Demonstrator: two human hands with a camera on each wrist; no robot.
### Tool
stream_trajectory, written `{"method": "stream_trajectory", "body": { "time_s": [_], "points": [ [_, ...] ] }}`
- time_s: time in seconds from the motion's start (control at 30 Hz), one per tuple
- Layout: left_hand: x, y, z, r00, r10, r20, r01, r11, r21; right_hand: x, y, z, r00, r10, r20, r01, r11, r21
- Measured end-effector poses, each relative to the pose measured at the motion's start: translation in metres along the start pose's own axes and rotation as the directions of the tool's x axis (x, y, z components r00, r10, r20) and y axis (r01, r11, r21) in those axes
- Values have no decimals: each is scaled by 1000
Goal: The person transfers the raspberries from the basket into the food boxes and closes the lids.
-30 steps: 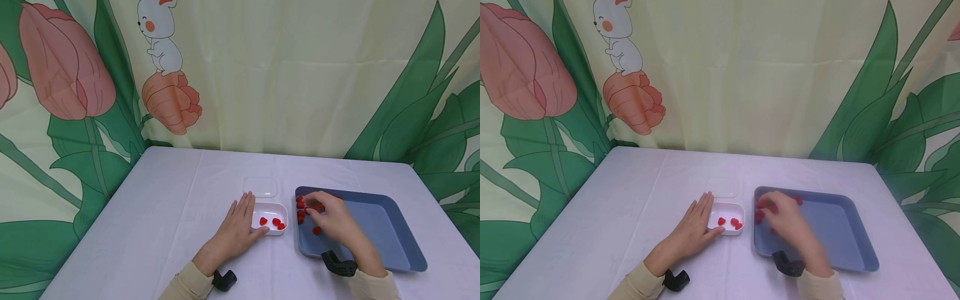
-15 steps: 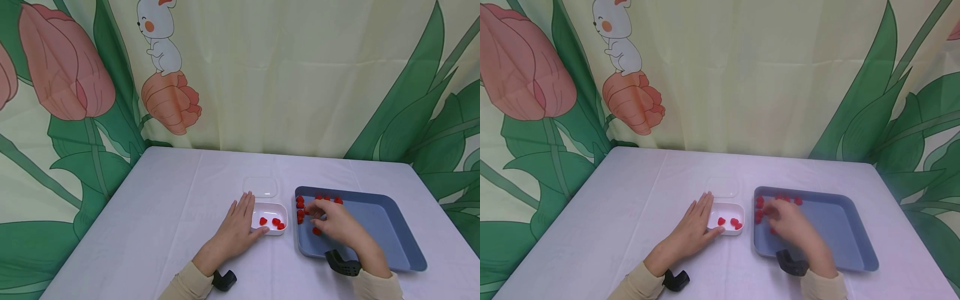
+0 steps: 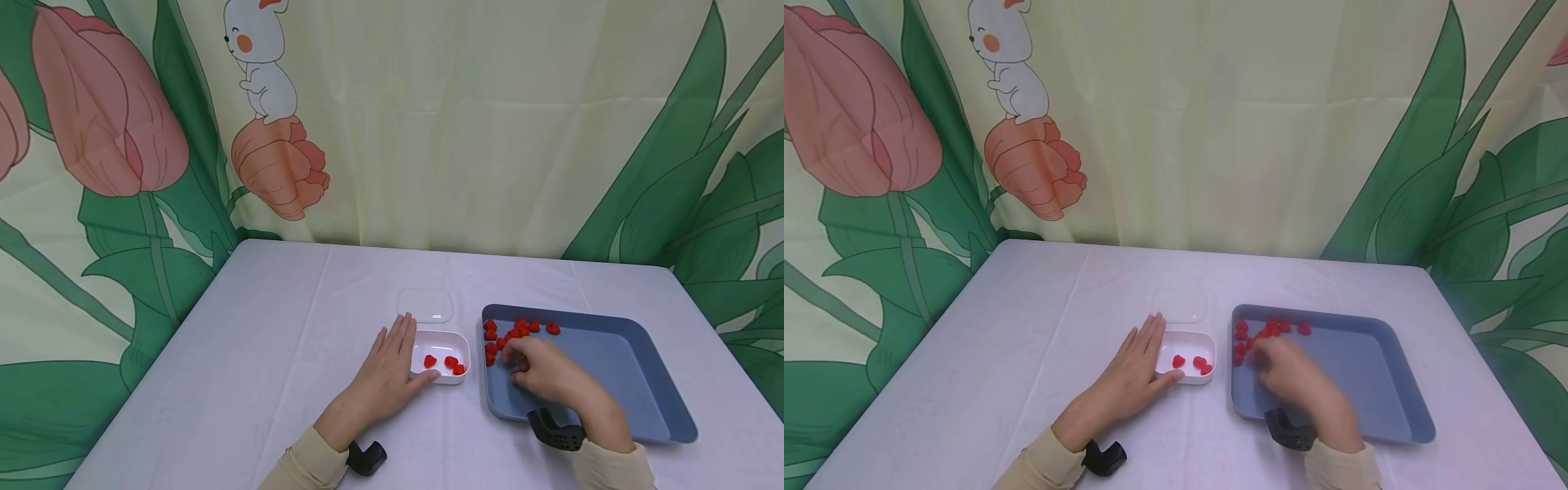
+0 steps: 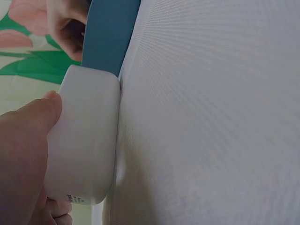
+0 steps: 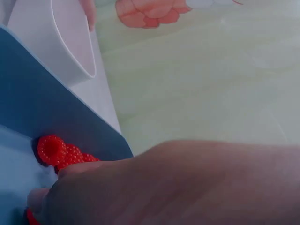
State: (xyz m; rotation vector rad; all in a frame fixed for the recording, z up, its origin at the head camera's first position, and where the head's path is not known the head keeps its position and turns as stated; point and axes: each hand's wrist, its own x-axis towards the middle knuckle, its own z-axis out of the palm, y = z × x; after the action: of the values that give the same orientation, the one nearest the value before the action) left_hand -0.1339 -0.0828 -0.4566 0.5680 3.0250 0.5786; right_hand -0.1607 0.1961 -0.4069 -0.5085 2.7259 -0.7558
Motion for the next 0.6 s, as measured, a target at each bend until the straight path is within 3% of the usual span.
{"method": "stream_trajectory", "body": {
  "time_s": [0.6],
  "points": [
    [1, -1, 1, 1000, 2, 0, -2, 1000, 10, 4, 0, 6, 1000, 11, 14, -11, 1000, -25]
  ]
}}
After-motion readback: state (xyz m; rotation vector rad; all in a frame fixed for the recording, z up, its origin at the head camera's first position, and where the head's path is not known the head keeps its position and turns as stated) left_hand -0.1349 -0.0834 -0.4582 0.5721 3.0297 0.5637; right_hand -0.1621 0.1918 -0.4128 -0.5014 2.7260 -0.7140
